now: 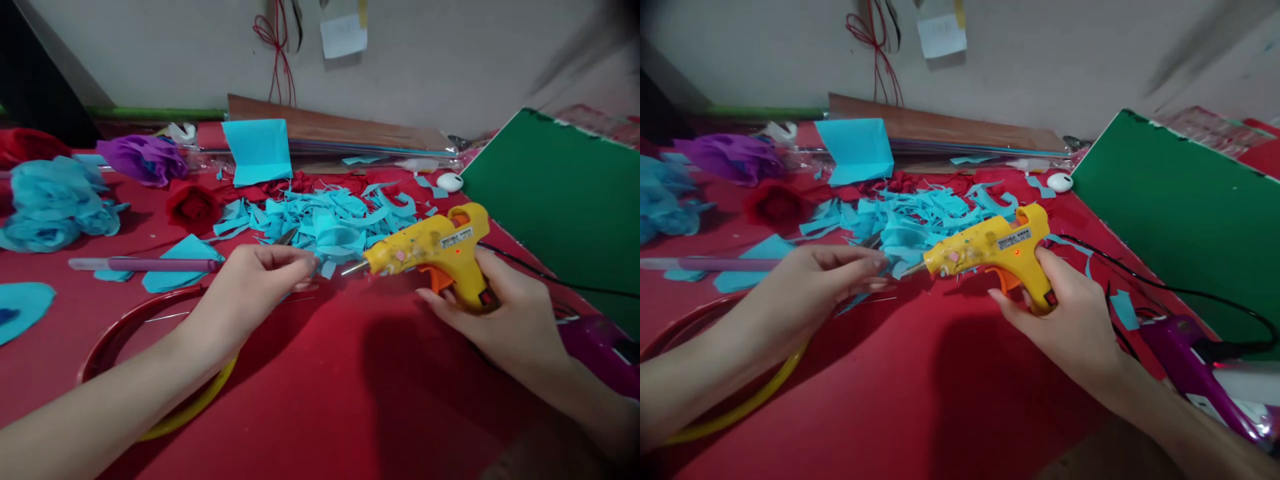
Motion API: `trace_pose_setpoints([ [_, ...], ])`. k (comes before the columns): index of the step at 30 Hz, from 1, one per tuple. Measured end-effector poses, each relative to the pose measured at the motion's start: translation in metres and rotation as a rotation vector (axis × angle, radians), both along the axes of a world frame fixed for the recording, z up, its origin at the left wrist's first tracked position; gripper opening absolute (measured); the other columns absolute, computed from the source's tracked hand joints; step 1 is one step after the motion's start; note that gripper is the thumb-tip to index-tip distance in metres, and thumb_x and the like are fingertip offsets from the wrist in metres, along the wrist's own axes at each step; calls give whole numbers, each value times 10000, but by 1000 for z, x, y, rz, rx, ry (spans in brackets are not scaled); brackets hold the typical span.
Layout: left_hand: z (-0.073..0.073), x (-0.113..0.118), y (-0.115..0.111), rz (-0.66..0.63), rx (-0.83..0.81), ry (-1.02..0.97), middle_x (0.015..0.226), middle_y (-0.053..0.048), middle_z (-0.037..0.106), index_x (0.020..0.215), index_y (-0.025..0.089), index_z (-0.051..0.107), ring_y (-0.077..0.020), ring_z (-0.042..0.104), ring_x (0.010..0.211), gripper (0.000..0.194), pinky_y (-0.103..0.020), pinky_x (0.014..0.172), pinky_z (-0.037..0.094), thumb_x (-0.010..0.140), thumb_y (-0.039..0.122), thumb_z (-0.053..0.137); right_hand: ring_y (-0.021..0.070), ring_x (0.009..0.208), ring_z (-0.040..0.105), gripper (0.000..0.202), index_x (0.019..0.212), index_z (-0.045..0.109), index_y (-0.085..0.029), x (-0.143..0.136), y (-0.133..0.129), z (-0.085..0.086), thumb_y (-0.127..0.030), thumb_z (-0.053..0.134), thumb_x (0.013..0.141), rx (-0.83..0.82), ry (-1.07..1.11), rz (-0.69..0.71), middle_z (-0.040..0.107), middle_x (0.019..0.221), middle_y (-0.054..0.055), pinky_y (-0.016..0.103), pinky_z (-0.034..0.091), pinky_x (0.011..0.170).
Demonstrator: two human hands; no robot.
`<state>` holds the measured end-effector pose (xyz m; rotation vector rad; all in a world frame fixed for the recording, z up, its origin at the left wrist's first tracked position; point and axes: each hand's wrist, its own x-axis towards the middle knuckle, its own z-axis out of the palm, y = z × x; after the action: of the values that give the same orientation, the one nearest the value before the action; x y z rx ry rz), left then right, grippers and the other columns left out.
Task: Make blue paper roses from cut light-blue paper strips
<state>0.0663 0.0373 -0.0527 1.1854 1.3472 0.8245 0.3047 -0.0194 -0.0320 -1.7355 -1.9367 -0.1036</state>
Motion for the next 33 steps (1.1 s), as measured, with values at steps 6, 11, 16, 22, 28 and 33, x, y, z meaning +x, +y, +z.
trace_pose_setpoints([
  [6,-1,-1,-1,-5,-15,-42,583,30,668,603,213,696,-117,609,606,123,-209,639,454,635,329,668,95,402,414,300,780,506,-184,-1,1,-3,-446,613,683,9,-32,-15,492,516,-28,222,352,394],
  [11,0,0,-1,-8,-36,-35,570,29,660,598,211,698,-118,600,610,136,-209,628,455,616,345,681,84,398,386,269,764,513,-186,-2,0,-4,-417,624,682,5,-59,-11,466,510,-41,211,332,390],
  [16,0,-2,-2,1,-20,-30,579,21,649,599,198,692,-126,582,604,146,-230,628,455,609,343,680,75,401,332,251,744,491,-182,-6,1,-2,-402,604,700,4,-83,-28,419,522,-43,210,302,386],
  [22,0,-3,-2,0,-13,16,584,12,636,600,183,685,-129,559,597,171,-232,600,433,606,355,675,83,420,365,246,732,501,-174,-7,0,-2,-389,614,693,13,-125,-16,441,533,-35,211,324,398],
  [28,1,-1,-2,27,-55,-12,648,7,646,633,171,678,-142,569,642,167,-255,650,442,585,330,673,75,401,367,236,721,494,-173,-7,0,1,-365,626,688,61,-181,-13,451,530,-39,200,315,372],
  [33,10,5,-3,36,-100,-25,625,9,627,599,149,656,-122,556,611,145,-245,638,429,595,293,637,79,409,380,248,699,470,-179,-9,-1,2,-382,610,695,87,-222,-47,461,536,-36,202,317,383],
])
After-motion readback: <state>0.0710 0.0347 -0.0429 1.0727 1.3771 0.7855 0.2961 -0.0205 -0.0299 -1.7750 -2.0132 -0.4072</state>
